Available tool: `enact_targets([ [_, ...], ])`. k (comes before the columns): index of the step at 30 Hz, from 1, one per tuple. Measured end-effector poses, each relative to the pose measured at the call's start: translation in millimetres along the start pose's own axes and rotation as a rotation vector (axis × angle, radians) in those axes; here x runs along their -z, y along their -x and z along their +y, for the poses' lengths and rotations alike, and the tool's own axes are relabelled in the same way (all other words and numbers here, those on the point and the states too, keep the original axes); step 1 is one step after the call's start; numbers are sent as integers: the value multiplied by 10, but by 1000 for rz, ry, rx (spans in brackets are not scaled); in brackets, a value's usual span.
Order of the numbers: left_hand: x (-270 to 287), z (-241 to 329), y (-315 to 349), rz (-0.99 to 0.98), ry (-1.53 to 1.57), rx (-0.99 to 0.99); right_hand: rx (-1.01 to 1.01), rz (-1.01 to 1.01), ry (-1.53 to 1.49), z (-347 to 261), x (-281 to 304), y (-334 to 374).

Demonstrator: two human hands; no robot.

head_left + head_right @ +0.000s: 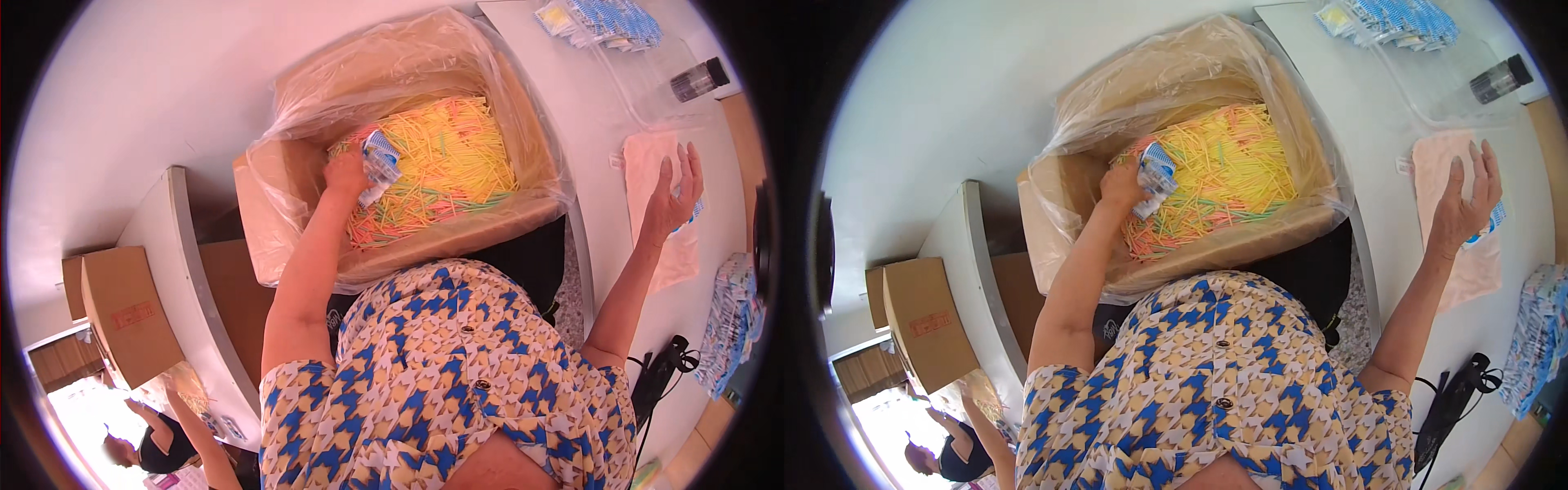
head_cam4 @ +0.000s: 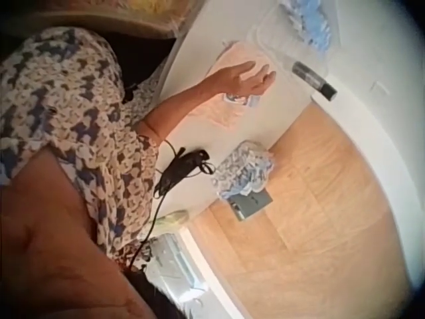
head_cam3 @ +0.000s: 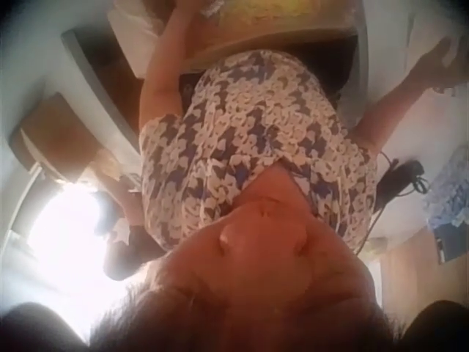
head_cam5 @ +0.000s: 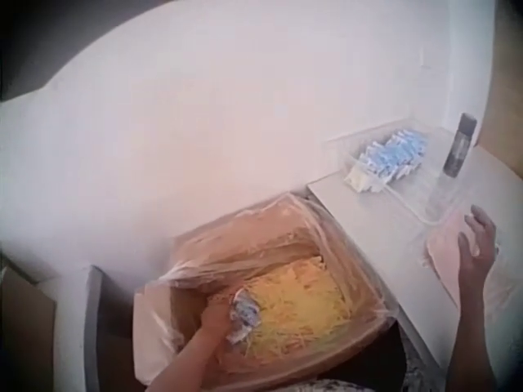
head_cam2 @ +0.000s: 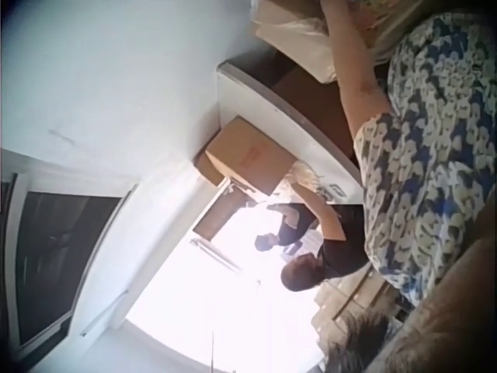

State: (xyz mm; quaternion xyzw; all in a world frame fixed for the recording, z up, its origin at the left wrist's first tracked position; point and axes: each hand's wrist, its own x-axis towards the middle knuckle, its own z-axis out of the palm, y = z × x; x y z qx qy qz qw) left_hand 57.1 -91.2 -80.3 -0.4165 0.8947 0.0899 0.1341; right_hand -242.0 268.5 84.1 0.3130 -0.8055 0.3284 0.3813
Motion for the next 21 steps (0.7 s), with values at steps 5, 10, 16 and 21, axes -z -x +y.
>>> enact_targets([
  [5, 5, -172, -59, 33, 47, 0, 117, -39, -85, -111, -127, 75],
  [10, 109, -125, -98, -29, 43, 92, 161, -140, -174, -335, -184, 148],
  [16, 182, 65, 61, 133, 121, 83, 218, -236, -233, -543, -243, 232],
  [21, 91, 30, 17, 136, 131, 73, 237, -242, -215, -596, -188, 271],
])
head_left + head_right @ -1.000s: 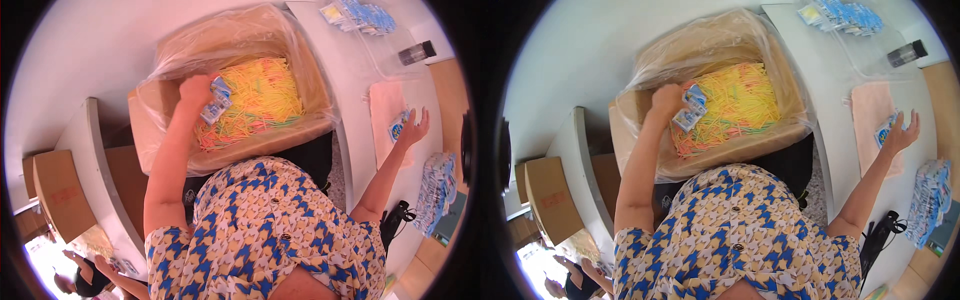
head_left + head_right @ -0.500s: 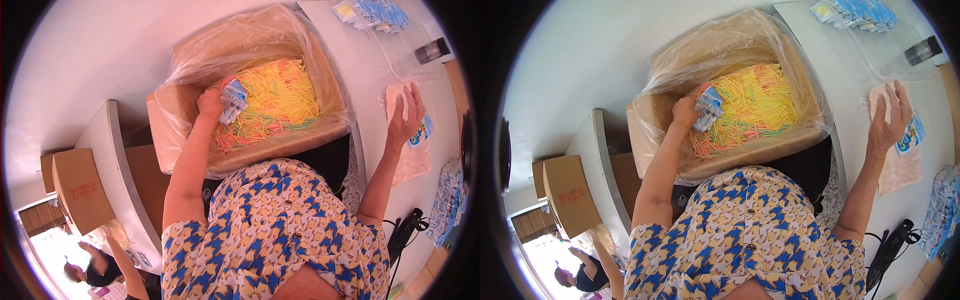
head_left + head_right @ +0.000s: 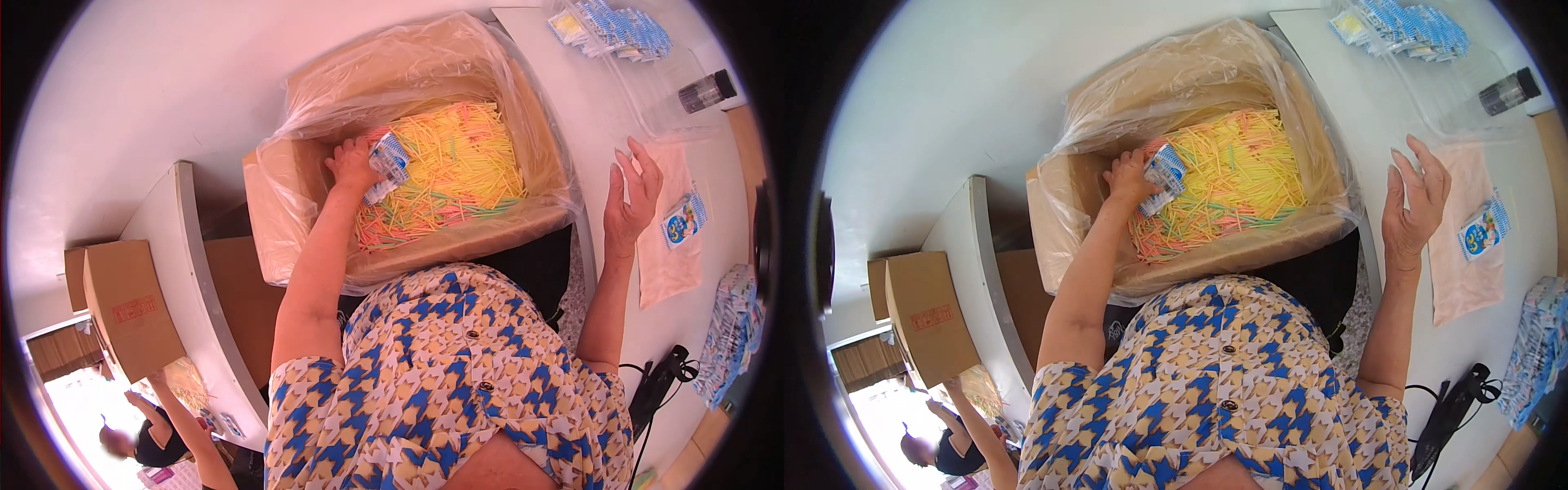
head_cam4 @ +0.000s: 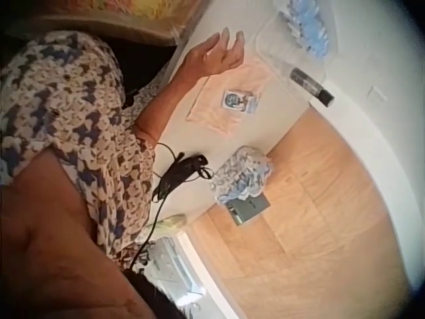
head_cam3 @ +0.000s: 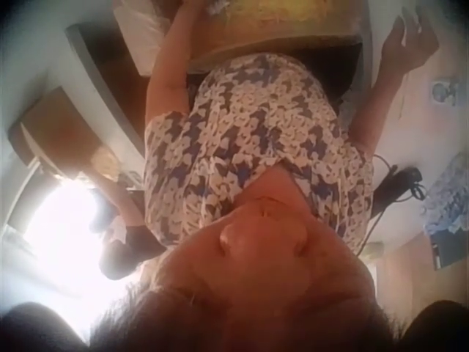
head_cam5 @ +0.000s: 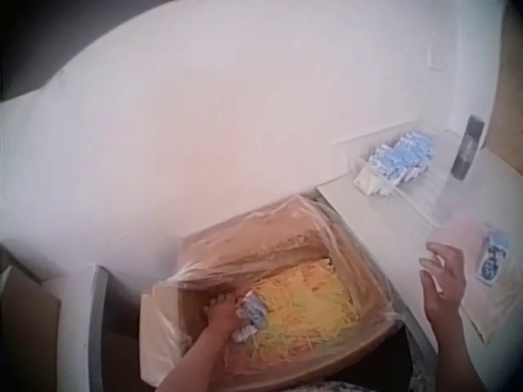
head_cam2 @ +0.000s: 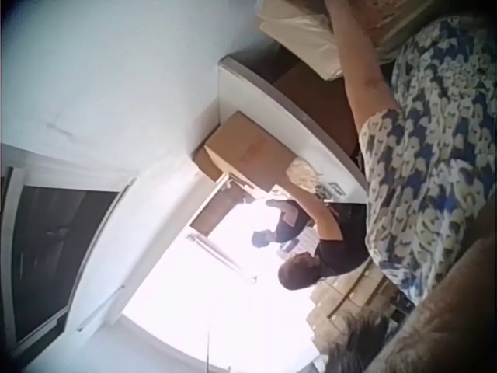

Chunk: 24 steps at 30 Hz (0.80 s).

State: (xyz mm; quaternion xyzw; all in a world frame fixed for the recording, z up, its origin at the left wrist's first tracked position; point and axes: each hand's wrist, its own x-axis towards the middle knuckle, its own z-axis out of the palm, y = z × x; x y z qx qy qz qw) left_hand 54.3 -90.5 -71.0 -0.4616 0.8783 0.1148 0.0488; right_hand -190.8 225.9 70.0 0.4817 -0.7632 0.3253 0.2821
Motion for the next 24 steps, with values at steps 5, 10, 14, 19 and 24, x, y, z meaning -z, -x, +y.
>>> enact_targets([
  [5, -18, -65, -91, -22, 17, 29, -11, 13, 9, 18, 54, 21],
  [10, -78, -115, -140, 86, 56, 43, -64, 27, -48, -1, 50, 47],
  [14, -38, -56, -99, 97, 102, 71, -34, 25, -46, 0, 34, 55],
  [19, -11, -89, -117, 125, 156, 59, -44, 24, -61, 7, 25, 109],
  [24, -51, -173, -132, 284, 78, -5, -41, 21, -78, -43, 19, 90],
])
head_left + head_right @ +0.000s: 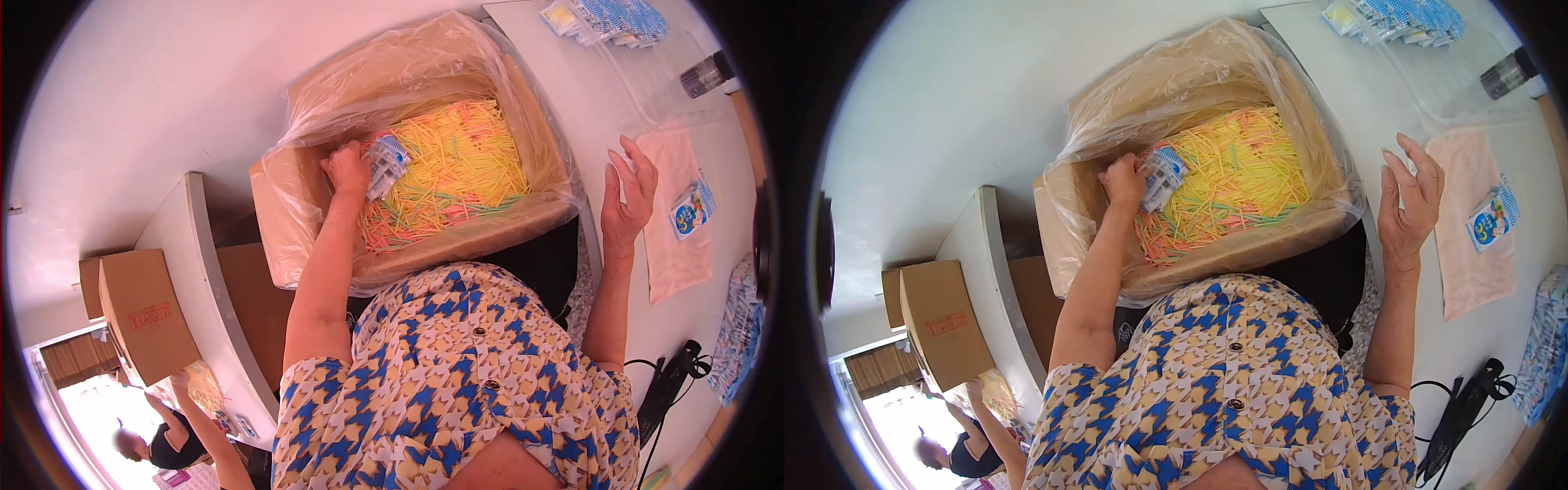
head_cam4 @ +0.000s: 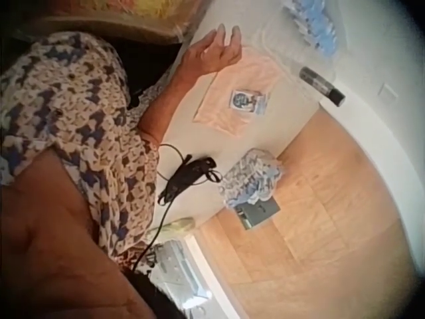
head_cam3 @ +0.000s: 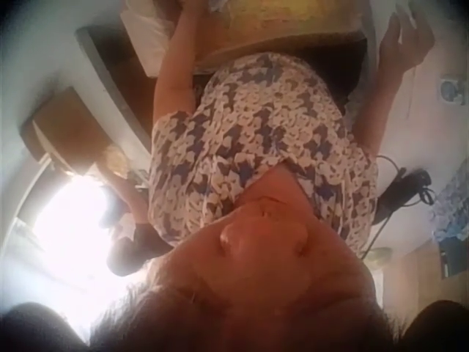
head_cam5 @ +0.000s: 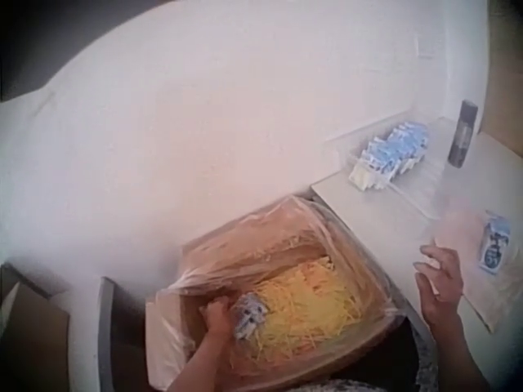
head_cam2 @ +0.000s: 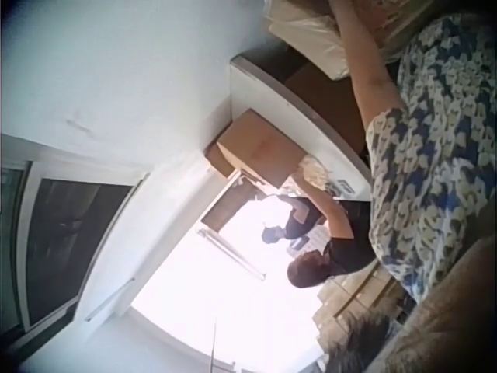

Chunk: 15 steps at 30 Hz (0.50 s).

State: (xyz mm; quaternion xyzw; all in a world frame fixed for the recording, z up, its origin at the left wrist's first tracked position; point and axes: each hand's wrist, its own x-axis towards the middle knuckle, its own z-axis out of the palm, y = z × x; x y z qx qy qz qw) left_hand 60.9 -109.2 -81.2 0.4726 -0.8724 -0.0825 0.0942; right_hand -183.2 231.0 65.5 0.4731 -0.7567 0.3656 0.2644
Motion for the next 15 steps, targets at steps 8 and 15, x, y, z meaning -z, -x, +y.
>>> enact_targets([
  [8, 734, 547, 117, -336, 1154, -64, -65, -355, -416, -755, -566, -296],
  [15, 952, 899, 193, -452, 1202, -328, -126, -803, -420, -868, -1259, -590],
])
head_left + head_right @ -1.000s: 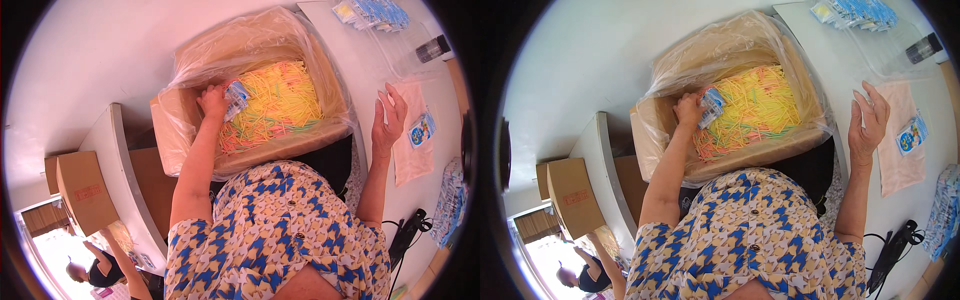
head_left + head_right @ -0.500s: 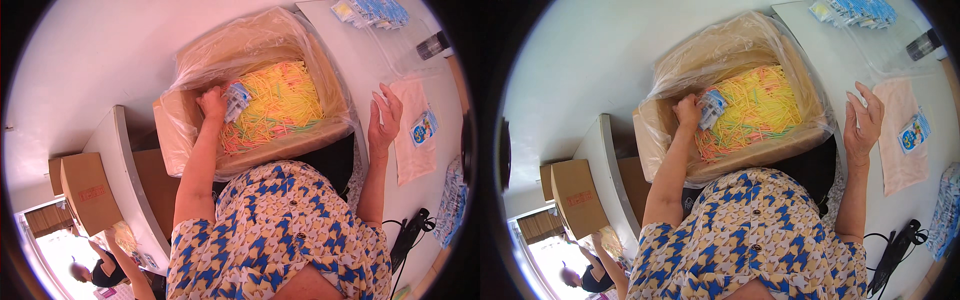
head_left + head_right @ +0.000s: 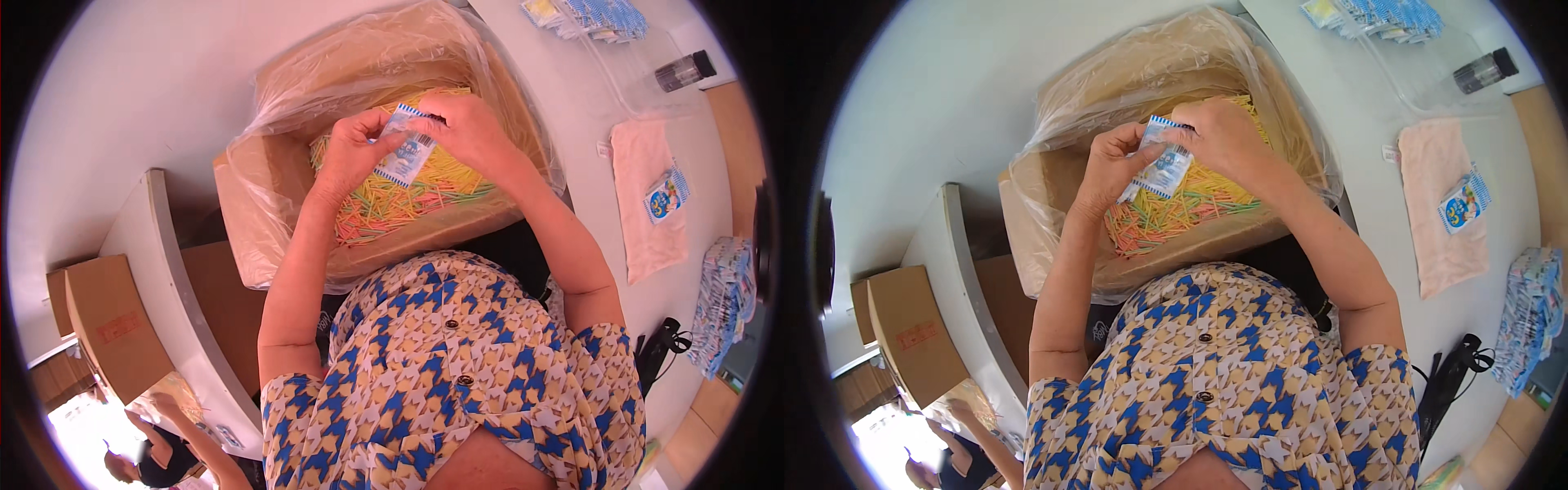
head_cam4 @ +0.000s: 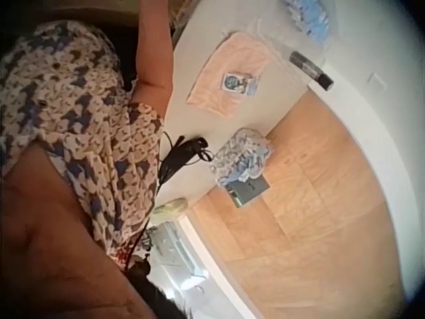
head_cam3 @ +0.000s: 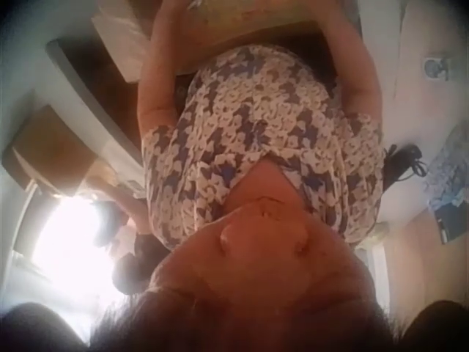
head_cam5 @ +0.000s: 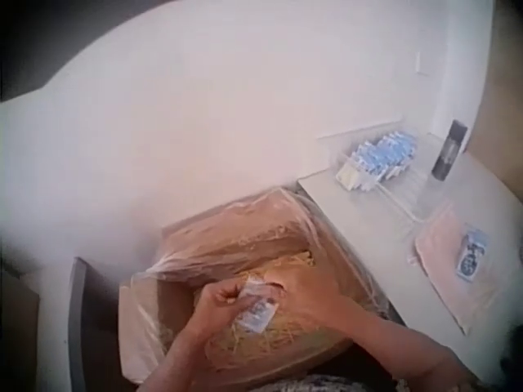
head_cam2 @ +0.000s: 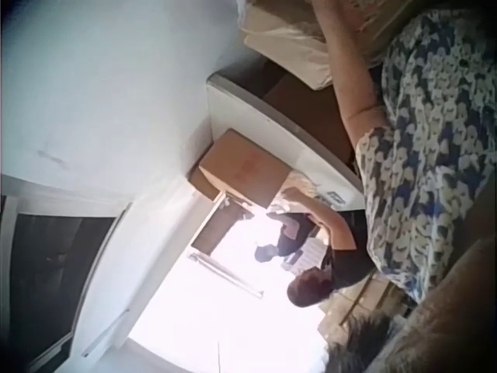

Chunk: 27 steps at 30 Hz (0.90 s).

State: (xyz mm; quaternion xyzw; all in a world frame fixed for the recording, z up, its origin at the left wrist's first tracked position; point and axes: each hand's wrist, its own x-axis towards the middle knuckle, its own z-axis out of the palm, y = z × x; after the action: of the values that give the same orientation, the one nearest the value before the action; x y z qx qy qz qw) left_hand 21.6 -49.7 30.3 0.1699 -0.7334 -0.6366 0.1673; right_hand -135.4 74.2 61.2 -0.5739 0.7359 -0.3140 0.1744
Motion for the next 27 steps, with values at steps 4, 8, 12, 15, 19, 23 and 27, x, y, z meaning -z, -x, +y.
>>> enact_targets([
  [4, -44, 34, -23, -16, 140, 137, -9, -30, -208, 147, 6, -57],
  [8, -73, -217, -111, 9, -28, 2, -32, -20, -208, 175, -45, -93],
  [12, -172, -250, -181, 205, 70, -110, -23, 34, -308, 181, -71, -161],
  [15, -42, -338, -163, 267, 55, -61, -106, -87, -310, 316, -32, -191],
  [19, -53, -321, -213, 366, 336, 66, 100, -612, 499, 829, -108, -67],
  [23, -55, -224, -222, 401, 367, 65, 106, -593, 590, 1157, -375, 188],
  [27, -40, -234, -267, 438, 427, 73, 153, -656, 589, 1304, -506, 214],
])
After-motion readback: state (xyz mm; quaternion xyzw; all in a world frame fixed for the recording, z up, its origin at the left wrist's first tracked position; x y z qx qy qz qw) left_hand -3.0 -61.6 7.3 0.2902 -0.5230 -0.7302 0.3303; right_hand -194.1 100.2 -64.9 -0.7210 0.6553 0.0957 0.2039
